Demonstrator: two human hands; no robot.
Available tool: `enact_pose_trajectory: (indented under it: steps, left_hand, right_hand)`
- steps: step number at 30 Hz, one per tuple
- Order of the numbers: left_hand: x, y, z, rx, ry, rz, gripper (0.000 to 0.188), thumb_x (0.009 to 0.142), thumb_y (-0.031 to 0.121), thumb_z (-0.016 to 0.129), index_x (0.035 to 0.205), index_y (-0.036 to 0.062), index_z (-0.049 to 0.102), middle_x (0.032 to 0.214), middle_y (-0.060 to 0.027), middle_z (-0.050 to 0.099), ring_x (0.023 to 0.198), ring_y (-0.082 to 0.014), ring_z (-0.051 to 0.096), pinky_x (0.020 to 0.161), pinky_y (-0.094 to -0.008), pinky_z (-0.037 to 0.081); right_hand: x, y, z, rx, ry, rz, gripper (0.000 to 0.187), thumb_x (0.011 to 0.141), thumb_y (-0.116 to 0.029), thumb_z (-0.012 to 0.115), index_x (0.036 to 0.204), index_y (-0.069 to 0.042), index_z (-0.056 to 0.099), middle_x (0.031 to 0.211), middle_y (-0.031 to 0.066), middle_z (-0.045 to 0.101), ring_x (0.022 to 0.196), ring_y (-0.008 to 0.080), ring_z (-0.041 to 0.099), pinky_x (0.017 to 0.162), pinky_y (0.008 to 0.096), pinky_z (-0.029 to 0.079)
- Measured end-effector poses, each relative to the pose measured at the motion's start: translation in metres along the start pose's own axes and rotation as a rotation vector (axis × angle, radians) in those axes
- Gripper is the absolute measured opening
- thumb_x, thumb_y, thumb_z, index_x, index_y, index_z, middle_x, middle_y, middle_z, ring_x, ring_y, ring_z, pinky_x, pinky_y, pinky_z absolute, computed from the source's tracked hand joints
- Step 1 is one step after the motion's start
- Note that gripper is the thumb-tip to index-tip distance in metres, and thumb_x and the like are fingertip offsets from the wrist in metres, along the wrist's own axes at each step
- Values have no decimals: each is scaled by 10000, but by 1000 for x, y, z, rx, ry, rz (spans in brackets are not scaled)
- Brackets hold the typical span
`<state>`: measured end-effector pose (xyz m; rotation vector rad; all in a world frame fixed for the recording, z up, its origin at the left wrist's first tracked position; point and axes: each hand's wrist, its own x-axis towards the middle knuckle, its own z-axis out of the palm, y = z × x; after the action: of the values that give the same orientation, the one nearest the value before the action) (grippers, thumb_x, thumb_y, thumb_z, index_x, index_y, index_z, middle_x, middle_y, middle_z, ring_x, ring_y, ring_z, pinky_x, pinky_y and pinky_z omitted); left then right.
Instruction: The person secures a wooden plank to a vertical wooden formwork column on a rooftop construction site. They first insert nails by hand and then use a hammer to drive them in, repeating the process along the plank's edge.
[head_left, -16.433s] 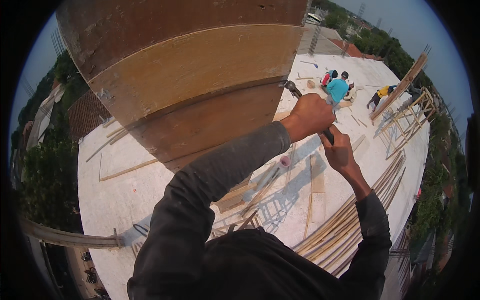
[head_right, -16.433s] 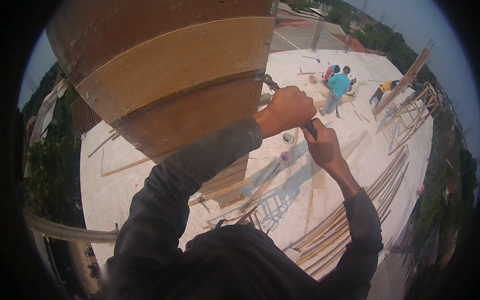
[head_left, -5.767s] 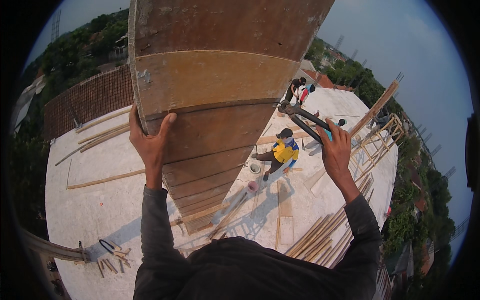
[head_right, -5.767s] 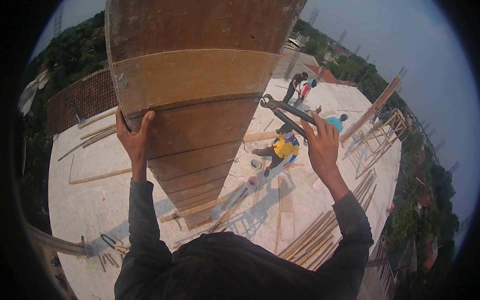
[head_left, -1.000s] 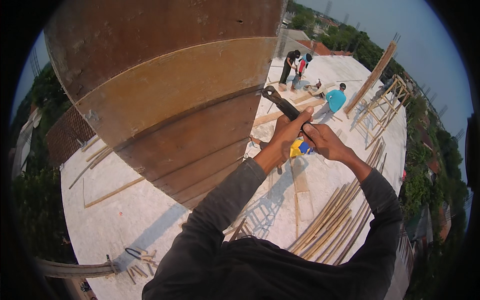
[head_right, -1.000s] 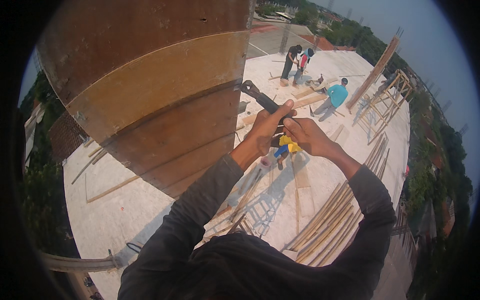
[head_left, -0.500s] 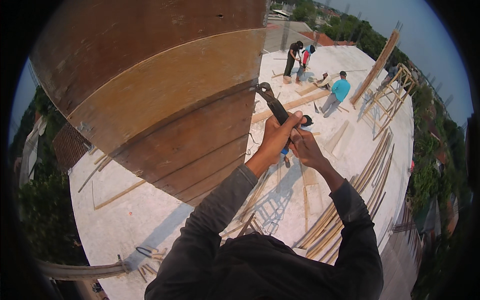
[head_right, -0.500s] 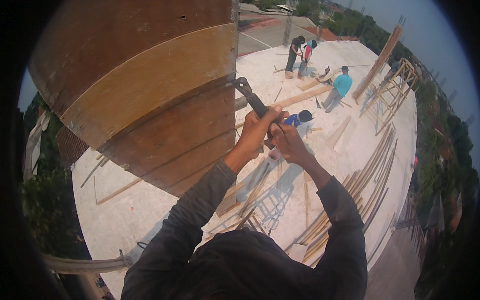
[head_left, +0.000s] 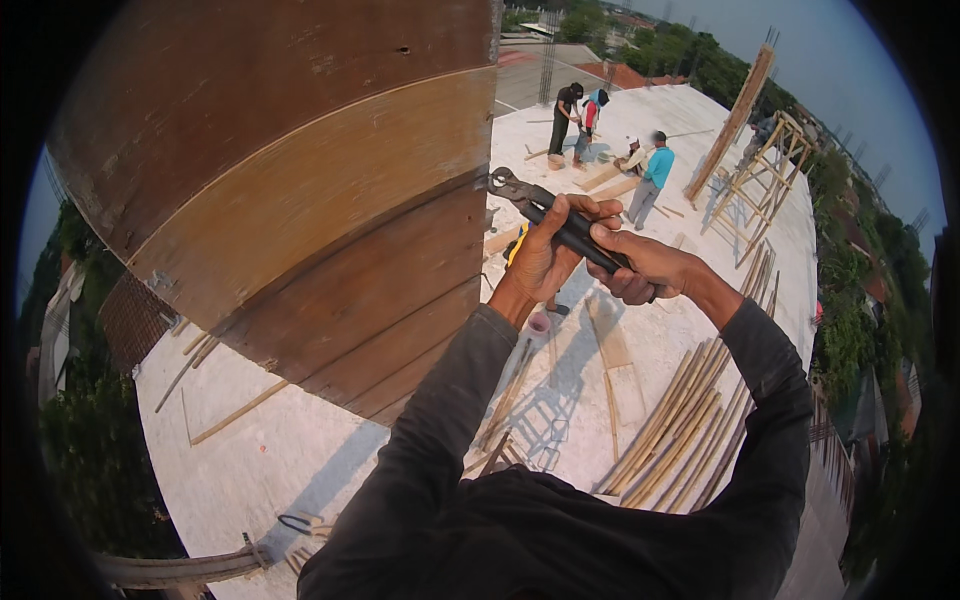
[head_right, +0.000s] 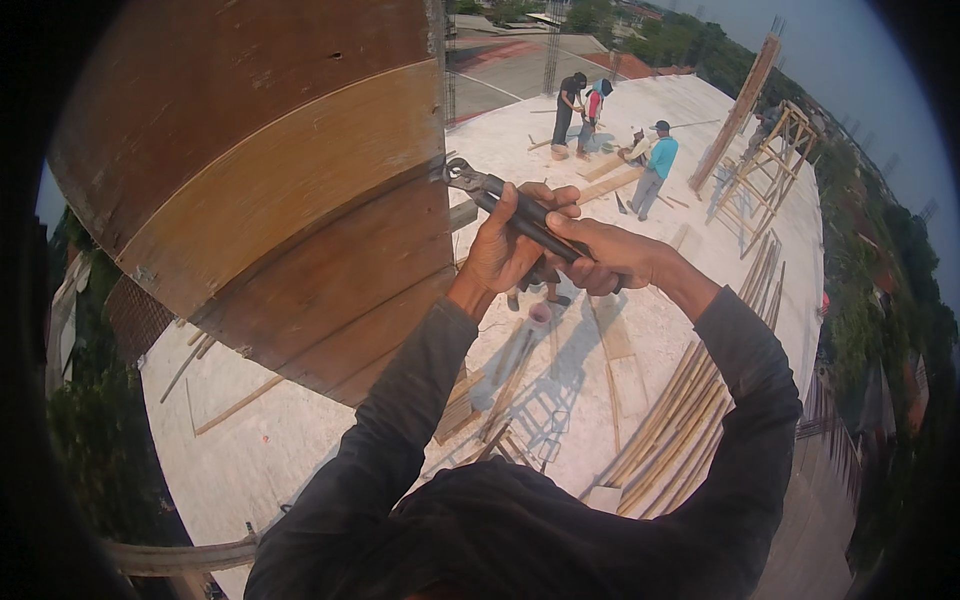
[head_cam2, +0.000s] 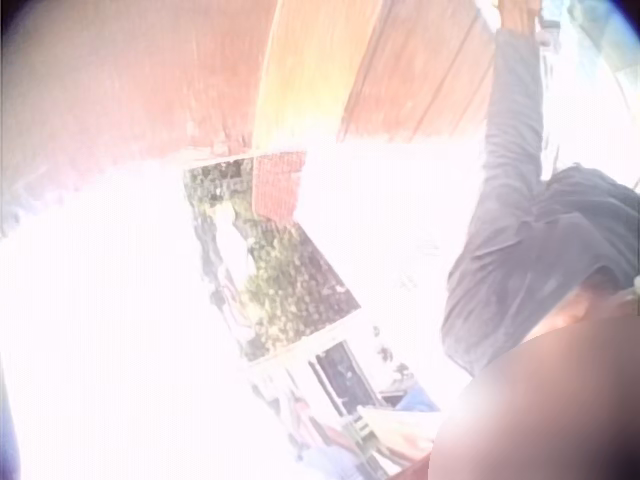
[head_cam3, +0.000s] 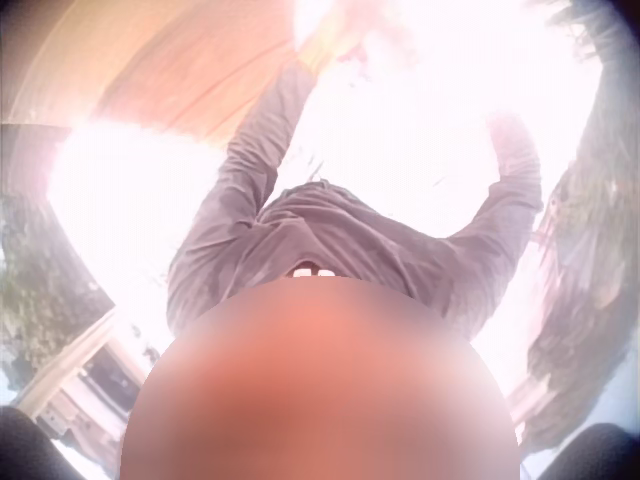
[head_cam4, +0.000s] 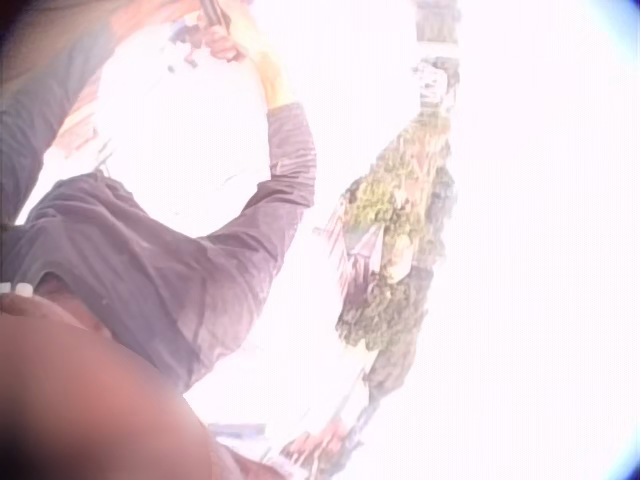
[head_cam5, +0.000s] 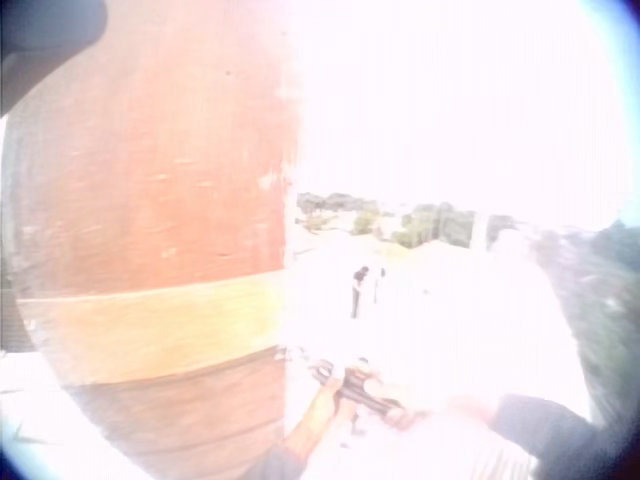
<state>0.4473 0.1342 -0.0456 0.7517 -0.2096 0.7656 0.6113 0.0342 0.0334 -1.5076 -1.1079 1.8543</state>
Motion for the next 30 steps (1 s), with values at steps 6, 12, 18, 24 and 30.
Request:
enact_pose_trajectory:
  steps: [6, 12, 18, 24, 30]
  left_hand:
    - [16, -2, 31, 12, 218, 41, 524, 1085, 590, 500, 780, 167, 445, 1096, -144, 736, 1115, -271, 670, 933, -467, 625]
    - [29, -5, 54, -51, 404, 121, 482, 1097, 550, 508, 808, 174, 421, 1100, -141, 739, 1087, -240, 661, 924, -397, 601]
    - [42, -7, 59, -26, 560, 162, 578, 1070, 559, 573, 1147, -5, 668, 1111, -123, 762, 988, -177, 690, 881, -325, 577]
    - [29, 3, 43, 158, 495, 48, 444, 1063, 449, 646, 1203, 28, 667, 1204, -99, 756, 1073, -171, 664, 952, -344, 541]
    - [13, 12, 35, 241, 474, -4, 406, 1087, 395, 614, 1221, 13, 596, 1293, -158, 720, 1050, -202, 686, 987, -384, 545]
  right_hand:
    - [-18, -29, -4, -279, -22, -130, 556, 1044, -606, 577, 1013, -51, 586, 596, -54, 475, 441, 24, 463, 384, 211, 387]
    - [-24, -11, 21, -1335, 842, -694, 364, 928, -134, 709, 1244, -64, 544, 1007, 120, 656, 815, 294, 716, 678, 429, 563]
    - [-5, 5, 16, -1576, 1054, -768, 349, 888, -46, 649, 1227, -98, 583, 1191, 128, 588, 1014, 359, 671, 817, 502, 533]
    - [10, 16, 19, -1568, 1165, -882, 313, 911, -21, 609, 1206, -116, 652, 1274, 100, 611, 1104, 333, 641, 904, 449, 496]
    - [34, 43, 47, -1371, 1221, -872, 447, 853, 50, 640, 1269, -111, 620, 1257, 127, 629, 1125, 339, 637, 920, 434, 489]
